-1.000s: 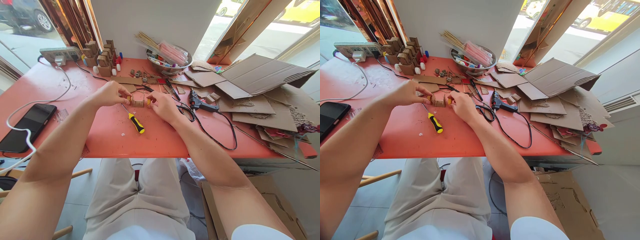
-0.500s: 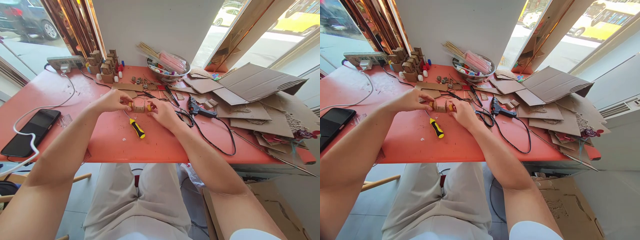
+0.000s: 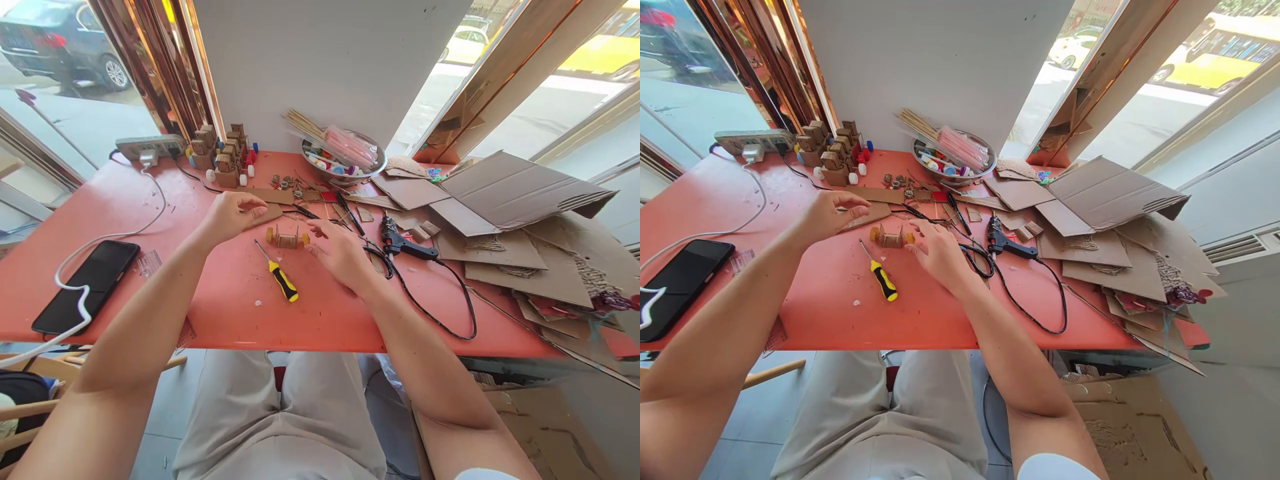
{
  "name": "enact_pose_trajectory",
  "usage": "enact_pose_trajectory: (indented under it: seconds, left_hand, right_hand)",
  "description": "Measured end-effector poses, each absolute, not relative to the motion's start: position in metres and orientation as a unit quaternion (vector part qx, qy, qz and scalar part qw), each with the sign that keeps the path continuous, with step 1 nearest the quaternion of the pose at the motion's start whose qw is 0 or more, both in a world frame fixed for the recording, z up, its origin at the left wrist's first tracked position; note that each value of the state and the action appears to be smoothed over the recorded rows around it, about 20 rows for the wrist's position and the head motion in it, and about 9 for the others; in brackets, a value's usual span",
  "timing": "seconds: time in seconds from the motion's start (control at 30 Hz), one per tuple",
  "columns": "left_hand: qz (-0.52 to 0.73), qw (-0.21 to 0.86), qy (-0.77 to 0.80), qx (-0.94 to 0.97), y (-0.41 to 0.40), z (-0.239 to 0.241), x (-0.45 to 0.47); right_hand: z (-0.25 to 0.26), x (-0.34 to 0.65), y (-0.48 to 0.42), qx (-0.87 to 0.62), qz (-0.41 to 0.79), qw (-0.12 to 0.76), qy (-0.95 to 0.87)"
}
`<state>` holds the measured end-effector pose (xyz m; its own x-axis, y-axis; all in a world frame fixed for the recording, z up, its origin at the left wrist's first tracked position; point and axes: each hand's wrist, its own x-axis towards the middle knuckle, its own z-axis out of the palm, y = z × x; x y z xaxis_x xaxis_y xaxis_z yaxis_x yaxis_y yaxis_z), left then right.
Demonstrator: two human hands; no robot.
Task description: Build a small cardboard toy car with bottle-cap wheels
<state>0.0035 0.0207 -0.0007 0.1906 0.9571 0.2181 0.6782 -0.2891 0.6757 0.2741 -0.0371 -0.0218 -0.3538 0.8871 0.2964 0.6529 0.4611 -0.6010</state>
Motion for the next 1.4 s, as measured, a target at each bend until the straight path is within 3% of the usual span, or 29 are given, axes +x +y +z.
enact_pose_trajectory:
  seconds: [0.27,0.57,0.7,1.0,1.17,1.3,1.4]
  left_hand:
    - [0.317,0.148,0.558,0.752,0.014,-0.008,0.011]
    - [0.366,0.094,0.527,0.761,-0.004,-0.004,0.013]
    - [0.359,0.077,0.536,0.760,-0.002,-0.011,0.013]
    - [0.354,0.090,0.543,0.756,0.001,-0.012,0.011]
    - [0.399,0.156,0.528,0.733,0.001,-0.010,0.015]
    - [0.447,0.258,0.453,0.727,-0.008,-0.010,0.027]
    - [0.473,0.349,0.394,0.706,-0.017,-0.006,0.038]
  right_hand:
    - [-0.024,0.276,-0.028,-0.481,0.203,0.371,-0.768]
    - [0.007,0.232,0.072,-0.525,0.148,0.204,-0.813]
    - [0.006,0.200,0.120,-0.560,0.145,0.192,-0.793]
    - [0.002,0.190,0.137,-0.576,0.206,0.275,-0.742]
    - [0.014,0.211,0.081,-0.533,0.292,0.318,-0.727]
    - [0.016,0.230,0.016,-0.407,0.525,0.367,-0.651]
    - [0.014,0.234,-0.015,-0.374,0.595,0.393,-0.593]
